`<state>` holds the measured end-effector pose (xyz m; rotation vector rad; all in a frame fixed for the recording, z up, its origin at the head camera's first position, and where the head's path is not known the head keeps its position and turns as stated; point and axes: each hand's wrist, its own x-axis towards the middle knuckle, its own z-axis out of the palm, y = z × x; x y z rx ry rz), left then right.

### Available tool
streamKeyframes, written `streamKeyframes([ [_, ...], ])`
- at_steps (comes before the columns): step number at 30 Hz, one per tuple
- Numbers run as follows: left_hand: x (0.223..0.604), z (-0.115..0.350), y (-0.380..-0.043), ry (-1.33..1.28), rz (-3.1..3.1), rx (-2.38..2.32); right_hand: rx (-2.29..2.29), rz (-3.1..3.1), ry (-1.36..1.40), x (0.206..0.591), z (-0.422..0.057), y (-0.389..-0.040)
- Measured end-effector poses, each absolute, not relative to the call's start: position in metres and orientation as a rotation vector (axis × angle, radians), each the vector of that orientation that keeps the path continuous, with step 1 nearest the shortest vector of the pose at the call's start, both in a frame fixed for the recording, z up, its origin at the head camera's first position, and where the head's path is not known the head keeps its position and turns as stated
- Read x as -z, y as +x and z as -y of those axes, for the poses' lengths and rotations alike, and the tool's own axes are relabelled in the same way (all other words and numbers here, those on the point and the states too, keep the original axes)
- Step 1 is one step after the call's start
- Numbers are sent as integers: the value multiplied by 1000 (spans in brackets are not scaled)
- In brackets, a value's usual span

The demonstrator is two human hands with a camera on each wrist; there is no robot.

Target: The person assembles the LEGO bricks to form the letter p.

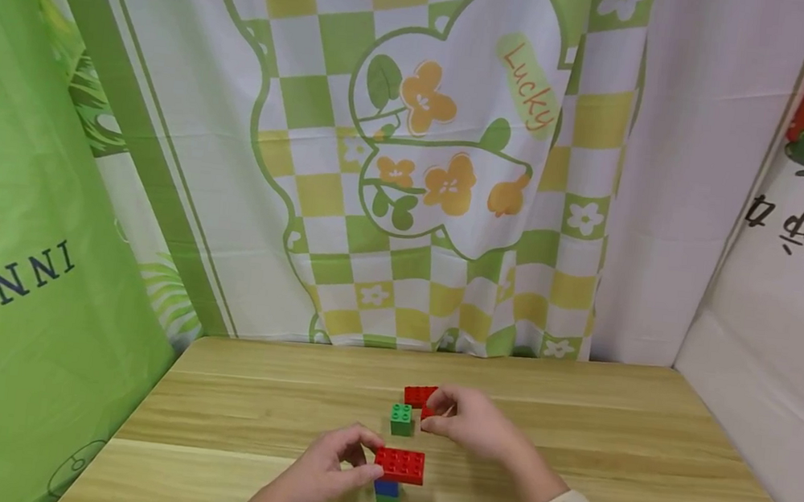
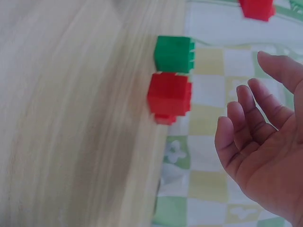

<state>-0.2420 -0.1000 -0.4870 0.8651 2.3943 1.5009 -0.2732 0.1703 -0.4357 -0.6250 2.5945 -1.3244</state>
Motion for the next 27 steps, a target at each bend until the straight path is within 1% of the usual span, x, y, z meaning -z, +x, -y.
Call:
streamKeyframes([
  [6, 486, 100, -241, 869, -2401, -1494, 1350, -2595, -530, 446, -172, -287],
  [13, 487, 100, -243, 851, -2390, -1497, 1345, -2621, -509, 457, -172, -298],
  [20, 488, 100, -243, 826, -2373, -1507, 1291, -2676, -460, 467, -170, -306],
  [27, 486, 100, -244, 829, -2374, -1495, 1197, -2731, -409, 469, -162, -308],
])
